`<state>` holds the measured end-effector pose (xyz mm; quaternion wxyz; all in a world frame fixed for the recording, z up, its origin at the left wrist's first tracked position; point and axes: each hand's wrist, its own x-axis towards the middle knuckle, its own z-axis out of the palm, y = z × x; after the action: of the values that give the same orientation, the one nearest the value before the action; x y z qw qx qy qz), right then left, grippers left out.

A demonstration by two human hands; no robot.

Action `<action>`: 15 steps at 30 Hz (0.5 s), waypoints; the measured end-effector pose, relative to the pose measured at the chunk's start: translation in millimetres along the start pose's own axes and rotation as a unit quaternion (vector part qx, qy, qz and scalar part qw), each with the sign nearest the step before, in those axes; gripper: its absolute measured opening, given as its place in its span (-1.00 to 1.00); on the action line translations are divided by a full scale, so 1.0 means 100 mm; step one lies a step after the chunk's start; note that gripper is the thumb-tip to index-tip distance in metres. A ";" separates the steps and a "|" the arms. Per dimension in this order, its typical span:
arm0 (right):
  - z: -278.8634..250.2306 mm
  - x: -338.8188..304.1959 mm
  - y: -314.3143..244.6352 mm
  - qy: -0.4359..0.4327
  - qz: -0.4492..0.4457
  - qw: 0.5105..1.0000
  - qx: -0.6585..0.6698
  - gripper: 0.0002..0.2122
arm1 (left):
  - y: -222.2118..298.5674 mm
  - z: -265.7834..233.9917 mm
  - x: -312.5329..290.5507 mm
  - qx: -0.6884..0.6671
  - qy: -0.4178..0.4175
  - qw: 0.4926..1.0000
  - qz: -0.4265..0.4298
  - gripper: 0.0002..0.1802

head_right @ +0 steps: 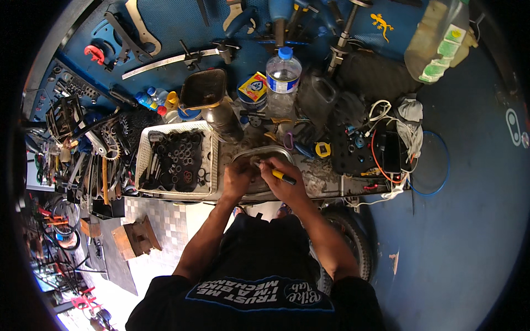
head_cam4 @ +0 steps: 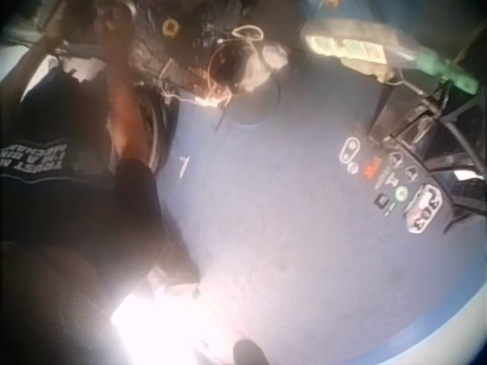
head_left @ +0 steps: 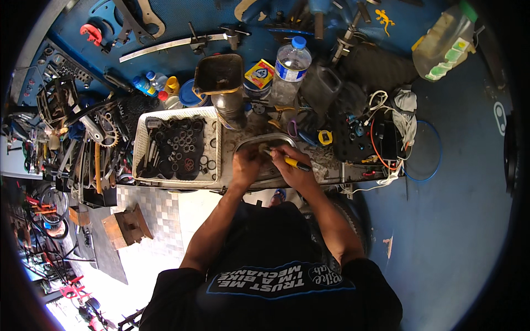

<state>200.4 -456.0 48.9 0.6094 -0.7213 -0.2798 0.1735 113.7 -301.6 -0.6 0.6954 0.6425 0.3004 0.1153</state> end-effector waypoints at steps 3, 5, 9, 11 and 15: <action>-0.17 0.05 0.24 0.030 -0.013 0.995 -0.096 -0.82 | 0.00 0.00 0.00 -0.005 0.007 1.000 0.009 -0.68; -0.12 -0.03 0.06 0.026 0.039 0.996 -0.078 -0.82 | 0.03 -0.03 -0.03 0.040 0.001 0.999 0.016 -0.69; -0.06 -0.03 0.10 0.046 -0.021 0.994 -0.094 -0.82 | 0.12 -0.01 -0.04 0.072 0.002 0.997 0.027 -0.71; -0.14 -0.04 0.16 0.031 -0.009 0.998 -0.057 -0.81 | 0.16 -0.03 -0.05 0.053 0.010 0.998 0.019 -0.72; -0.01 -0.08 0.09 0.034 -0.033 0.996 -0.072 -0.81 | 0.20 -0.02 -0.09 0.021 0.014 1.000 -0.008 -0.70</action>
<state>196.2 -462.5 39.7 0.5706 -0.7590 -0.2945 0.1081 109.6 -302.0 20.7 0.6784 0.6532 0.3170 0.1123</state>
